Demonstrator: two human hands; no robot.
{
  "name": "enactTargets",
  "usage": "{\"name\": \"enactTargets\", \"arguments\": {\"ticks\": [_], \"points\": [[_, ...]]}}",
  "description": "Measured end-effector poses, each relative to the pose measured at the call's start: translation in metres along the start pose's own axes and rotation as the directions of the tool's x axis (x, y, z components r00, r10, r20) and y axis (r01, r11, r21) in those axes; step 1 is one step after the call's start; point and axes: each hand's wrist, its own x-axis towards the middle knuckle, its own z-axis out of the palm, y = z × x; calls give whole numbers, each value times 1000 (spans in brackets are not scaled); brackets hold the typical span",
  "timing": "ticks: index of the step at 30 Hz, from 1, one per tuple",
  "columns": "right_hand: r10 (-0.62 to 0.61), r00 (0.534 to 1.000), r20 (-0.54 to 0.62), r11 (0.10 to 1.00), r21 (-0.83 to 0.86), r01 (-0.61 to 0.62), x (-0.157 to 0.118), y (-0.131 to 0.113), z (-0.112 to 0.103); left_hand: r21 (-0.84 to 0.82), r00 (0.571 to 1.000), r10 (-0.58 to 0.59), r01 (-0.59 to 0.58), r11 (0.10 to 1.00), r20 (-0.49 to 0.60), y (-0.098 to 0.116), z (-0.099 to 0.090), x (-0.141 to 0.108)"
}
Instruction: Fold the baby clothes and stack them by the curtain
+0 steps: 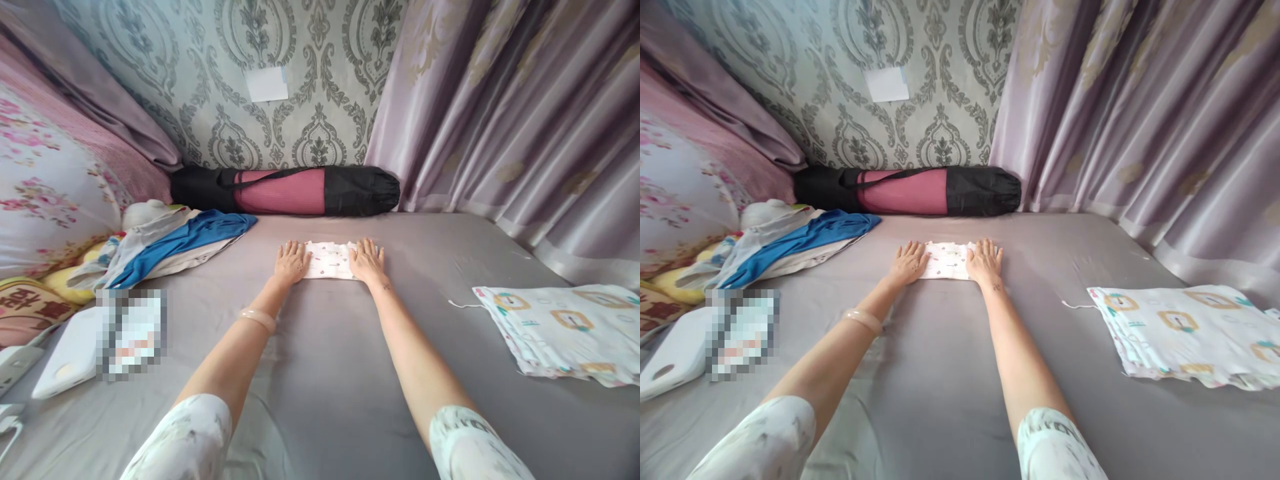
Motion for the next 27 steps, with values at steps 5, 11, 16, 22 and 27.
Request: {"name": "enactTargets", "arguments": {"ticks": [5,11,16,22,27], "points": [[7,1000,12,1000,-27,-7,2,3,8,-10,1000,10,-10,1000,24,-2,5,0],[-4,999,32,1000,-29,5,4,3,5,17,997,74,-74,997,14,-6,-12,9],[-102,987,125,990,-82,113,21,15,-14,57,986,37,-47,997,166,-11,-38,35],[-142,951,273,976,-124,181,53,24,-45,61,941,-5,-17,998,338,-13,-54,68],[-73,911,405,968,-192,163,70,14,-58,76,889,-5,-33,997,458,-14,-59,93]]}}
